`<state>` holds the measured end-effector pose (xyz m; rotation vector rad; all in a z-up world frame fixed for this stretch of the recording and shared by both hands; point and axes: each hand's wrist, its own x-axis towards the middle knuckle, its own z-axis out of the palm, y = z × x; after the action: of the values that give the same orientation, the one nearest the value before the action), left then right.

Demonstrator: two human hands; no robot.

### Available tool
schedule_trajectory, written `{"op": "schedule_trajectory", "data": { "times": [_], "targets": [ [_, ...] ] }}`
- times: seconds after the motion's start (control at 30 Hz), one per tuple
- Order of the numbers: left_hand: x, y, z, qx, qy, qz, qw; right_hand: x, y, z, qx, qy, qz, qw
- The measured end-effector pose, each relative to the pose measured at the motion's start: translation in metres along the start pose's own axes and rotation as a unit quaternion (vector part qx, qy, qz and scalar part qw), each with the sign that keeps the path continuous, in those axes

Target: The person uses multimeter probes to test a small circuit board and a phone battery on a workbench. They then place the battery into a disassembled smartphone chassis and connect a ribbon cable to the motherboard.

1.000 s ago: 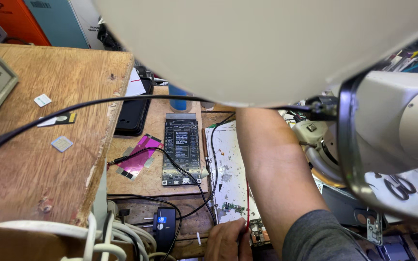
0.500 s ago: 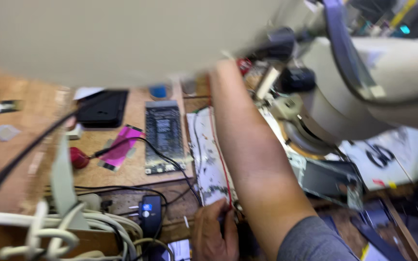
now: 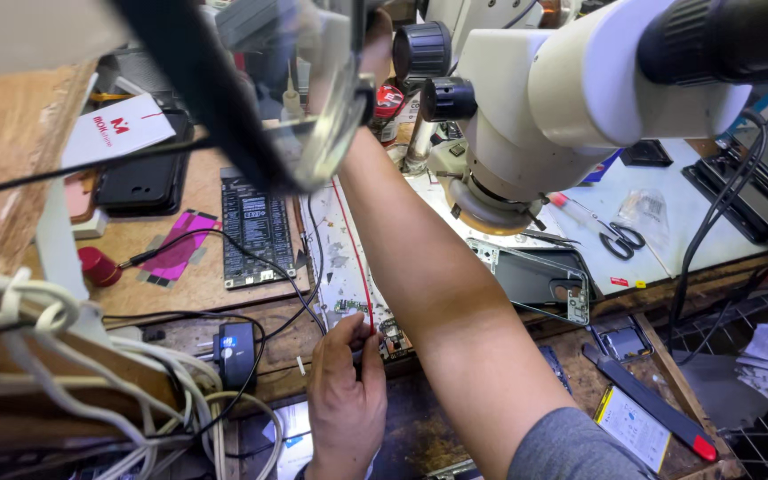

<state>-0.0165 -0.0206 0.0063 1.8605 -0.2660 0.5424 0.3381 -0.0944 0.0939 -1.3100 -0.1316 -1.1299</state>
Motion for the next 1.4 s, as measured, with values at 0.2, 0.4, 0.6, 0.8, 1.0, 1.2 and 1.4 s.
{"op": "schedule_trajectory", "data": {
  "times": [0.2,0.4,0.6,0.8,1.0,1.2,1.4],
  "targets": [
    [-0.003,0.01,-0.005,0.01,0.004,0.019,1.0,-0.014,-0.035,-0.027,0.001,-0.037,-0.042,0.998],
    [-0.009,0.03,-0.01,-0.013,-0.007,0.0,1.0,-0.04,-0.119,-0.047,-0.022,-0.094,0.077,0.992],
    [-0.021,0.045,-0.015,0.032,-0.013,0.129,0.991,-0.068,-0.193,-0.083,-0.028,-0.179,0.202,0.962],
    [-0.036,0.066,-0.013,-0.017,-0.014,0.09,0.996,-0.066,-0.204,-0.115,-0.28,-0.283,0.044,0.916],
    [-0.044,0.077,-0.016,-0.032,-0.009,0.151,0.988,-0.08,-0.196,-0.121,-0.479,-0.385,0.088,0.784],
    [-0.042,0.075,-0.024,-0.046,-0.04,0.112,0.992,-0.078,-0.17,-0.121,-0.528,-0.418,0.168,0.72],
    [-0.038,0.069,-0.023,-0.026,-0.026,0.128,0.991,-0.078,-0.138,-0.137,-0.524,-0.461,0.161,0.697]
  ]
}}
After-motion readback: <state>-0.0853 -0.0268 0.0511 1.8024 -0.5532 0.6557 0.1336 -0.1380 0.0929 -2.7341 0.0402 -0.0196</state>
